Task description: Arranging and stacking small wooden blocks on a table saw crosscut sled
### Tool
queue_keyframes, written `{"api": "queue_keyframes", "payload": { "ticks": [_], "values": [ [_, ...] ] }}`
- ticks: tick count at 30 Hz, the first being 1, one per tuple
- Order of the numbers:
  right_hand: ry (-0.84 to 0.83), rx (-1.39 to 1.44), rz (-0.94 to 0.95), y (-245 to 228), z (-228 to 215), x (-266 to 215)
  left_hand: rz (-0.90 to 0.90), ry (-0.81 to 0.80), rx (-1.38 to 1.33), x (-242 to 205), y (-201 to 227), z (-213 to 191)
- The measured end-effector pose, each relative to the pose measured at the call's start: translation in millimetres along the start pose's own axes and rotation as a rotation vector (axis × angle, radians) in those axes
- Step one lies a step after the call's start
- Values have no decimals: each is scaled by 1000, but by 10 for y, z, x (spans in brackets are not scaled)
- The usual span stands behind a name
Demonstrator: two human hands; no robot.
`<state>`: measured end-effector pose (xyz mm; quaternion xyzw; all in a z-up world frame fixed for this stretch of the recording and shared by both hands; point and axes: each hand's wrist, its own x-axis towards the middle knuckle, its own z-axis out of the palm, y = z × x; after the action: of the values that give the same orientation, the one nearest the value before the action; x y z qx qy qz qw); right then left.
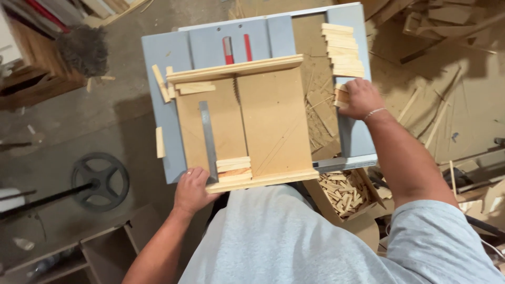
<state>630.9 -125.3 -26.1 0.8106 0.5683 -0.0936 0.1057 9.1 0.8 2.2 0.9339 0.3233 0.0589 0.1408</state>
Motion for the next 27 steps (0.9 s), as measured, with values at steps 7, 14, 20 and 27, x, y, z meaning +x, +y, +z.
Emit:
{"api": "queue_keyframes", "payload": {
  "ticks": [7,14,20,27],
  "values": [
    [37,283,-118,-1588,-588,-159,41,-14,-107,29,53,-297],
    [-27,234,-489,-3396,-520,-95,106,166,-75,-17,2,-181],
    [-154,104,-476,-3728,-642,-20,118,265,-79,-72,-58,-31],
    [-185,157,-445,-3733,-610,-107,127,332,-117,-51,-58,-74]
  ]
}}
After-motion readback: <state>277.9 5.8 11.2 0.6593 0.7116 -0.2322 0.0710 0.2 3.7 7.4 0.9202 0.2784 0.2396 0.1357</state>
